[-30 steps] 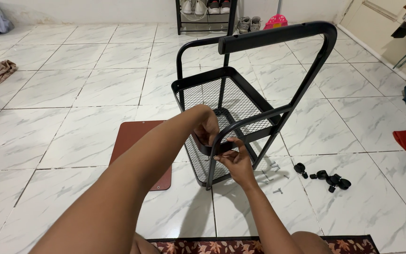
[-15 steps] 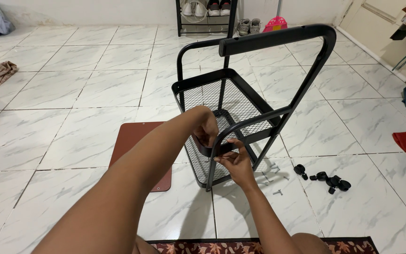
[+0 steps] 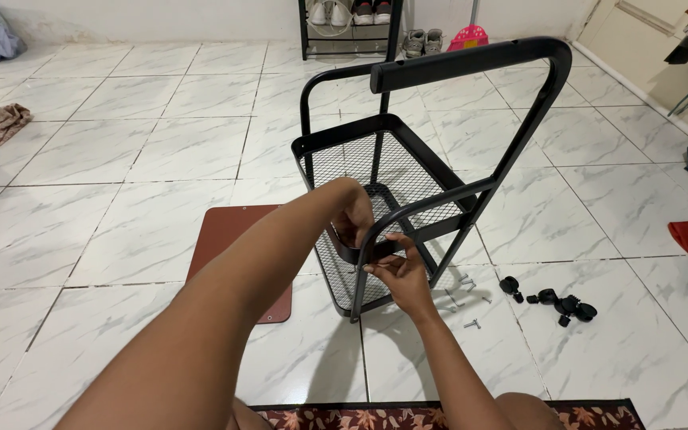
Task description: The person assembles a black metal mesh rolling cart by attaching a mesh shelf to the frame and securing it with screws. They insert and tighten screws at multiple corners to fasten the shelf to the frame.
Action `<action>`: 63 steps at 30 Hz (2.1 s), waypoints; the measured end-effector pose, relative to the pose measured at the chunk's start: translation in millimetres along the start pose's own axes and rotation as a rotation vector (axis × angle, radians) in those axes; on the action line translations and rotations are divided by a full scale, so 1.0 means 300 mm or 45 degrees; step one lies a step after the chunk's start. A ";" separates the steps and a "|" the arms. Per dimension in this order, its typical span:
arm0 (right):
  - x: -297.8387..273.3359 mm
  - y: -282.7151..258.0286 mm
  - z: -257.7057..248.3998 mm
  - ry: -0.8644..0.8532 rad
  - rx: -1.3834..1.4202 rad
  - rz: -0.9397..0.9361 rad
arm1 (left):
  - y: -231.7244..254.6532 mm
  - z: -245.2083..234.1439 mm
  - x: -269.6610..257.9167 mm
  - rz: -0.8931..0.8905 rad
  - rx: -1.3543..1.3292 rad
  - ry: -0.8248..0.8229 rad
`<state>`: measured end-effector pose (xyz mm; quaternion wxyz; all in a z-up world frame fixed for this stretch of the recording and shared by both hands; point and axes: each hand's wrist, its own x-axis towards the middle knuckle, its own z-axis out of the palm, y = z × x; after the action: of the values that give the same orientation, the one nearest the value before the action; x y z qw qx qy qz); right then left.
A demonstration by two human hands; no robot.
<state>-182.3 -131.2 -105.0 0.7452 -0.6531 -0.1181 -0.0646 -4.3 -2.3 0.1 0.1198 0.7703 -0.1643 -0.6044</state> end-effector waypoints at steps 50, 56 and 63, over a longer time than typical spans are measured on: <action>-0.024 0.026 -0.010 0.011 0.059 0.001 | -0.098 0.625 -0.252 0.730 0.042 1.711; -0.045 -0.036 0.011 0.020 0.047 0.053 | -0.122 0.634 -0.213 0.671 0.183 1.732; -0.078 -0.083 -0.001 0.050 -0.107 0.196 | -0.138 0.631 -0.200 0.696 0.318 1.807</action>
<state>-210.9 -136.2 -87.1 0.7222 -0.6895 -0.0501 -0.0247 -196.5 62.3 -7.9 0.2537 0.9133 -0.2996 0.1087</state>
